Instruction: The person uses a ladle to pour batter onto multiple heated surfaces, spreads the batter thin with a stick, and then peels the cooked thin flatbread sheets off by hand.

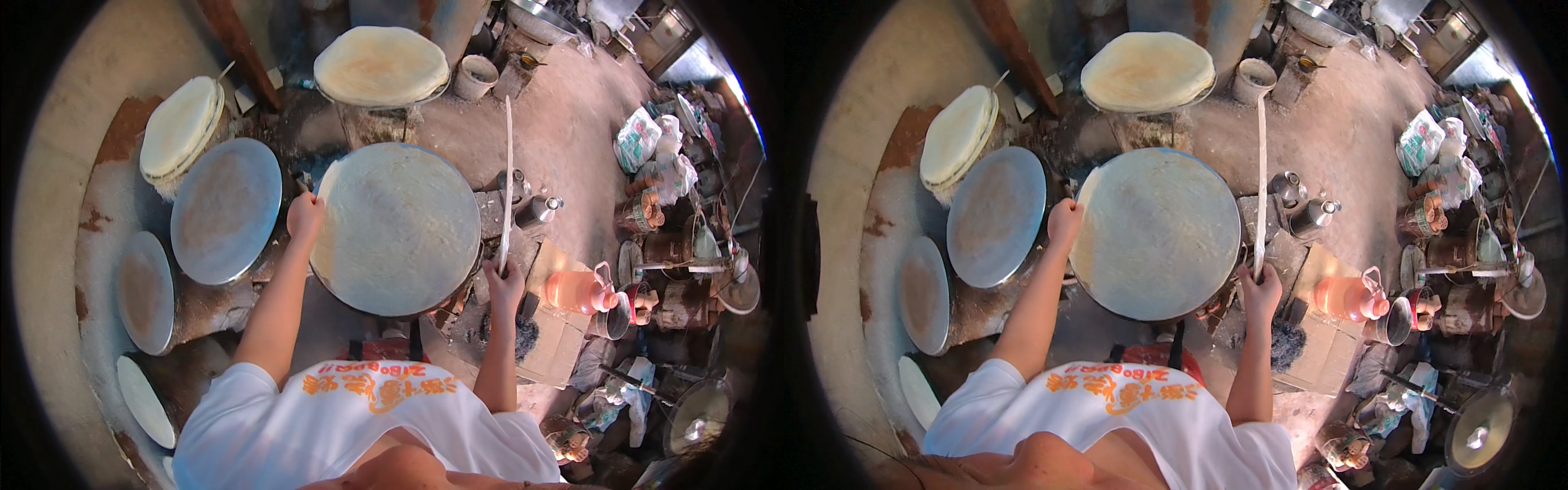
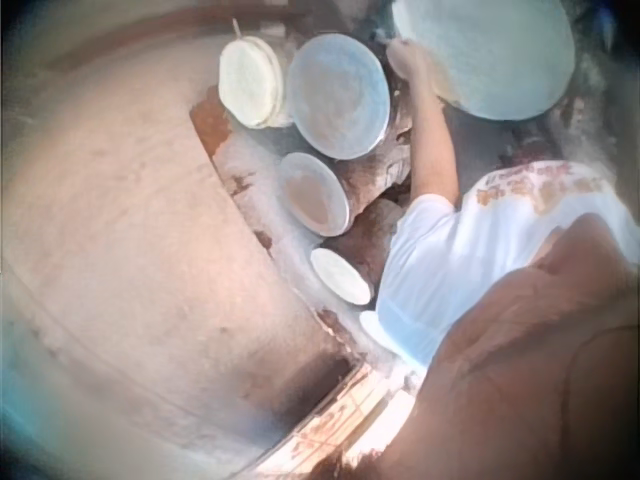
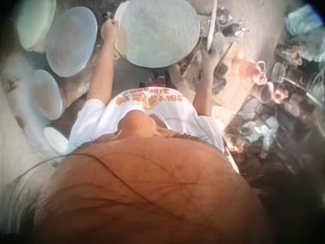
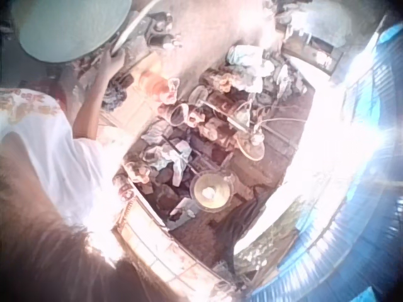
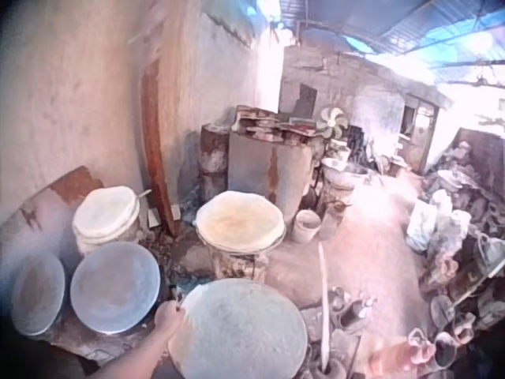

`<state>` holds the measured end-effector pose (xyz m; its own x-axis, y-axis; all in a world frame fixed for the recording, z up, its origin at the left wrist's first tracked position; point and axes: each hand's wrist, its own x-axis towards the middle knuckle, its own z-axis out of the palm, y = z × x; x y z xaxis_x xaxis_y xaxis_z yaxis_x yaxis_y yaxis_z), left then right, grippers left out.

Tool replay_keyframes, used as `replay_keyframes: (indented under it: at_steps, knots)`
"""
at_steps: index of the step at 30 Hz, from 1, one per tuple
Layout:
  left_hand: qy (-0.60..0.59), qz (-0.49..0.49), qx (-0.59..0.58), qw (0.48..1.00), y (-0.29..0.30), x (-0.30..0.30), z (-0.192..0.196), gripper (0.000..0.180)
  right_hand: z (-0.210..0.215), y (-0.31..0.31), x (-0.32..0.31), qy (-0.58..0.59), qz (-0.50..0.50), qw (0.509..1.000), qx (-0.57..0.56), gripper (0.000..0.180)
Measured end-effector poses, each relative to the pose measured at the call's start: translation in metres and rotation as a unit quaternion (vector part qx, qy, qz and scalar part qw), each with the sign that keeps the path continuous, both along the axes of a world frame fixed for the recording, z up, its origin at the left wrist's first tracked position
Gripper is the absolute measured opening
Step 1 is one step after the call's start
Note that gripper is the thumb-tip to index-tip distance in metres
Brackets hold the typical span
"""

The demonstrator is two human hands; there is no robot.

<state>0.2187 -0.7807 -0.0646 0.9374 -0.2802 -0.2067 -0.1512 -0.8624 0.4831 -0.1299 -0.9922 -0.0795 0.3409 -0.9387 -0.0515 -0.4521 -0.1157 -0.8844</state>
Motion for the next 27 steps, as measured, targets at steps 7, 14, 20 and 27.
replay_keyframes:
  at_steps: [7,14,20,27]
  knots:
    - [-0.163,-0.037,-0.097,0.981,-0.013,-0.026,0.005,0.017,0.013,-0.001,-0.001,-0.032,0.013,0.999,0.036,0.02]
    - [-0.23,-0.022,-0.058,0.971,-0.024,-0.059,0.025,0.02,0.021,-0.029,-0.001,-0.014,0.052,0.998,0.011,0.024]
    - [-0.039,0.062,0.024,0.997,0.012,-0.055,0.019,0.051,0.006,-0.05,-0.02,-0.047,0.058,0.996,0.048,0.023]
    - [-0.08,0.01,-0.017,0.997,0.005,-0.088,0.05,0.053,0.006,-0.046,-0.018,-0.091,0.055,0.99,0.095,0.021]
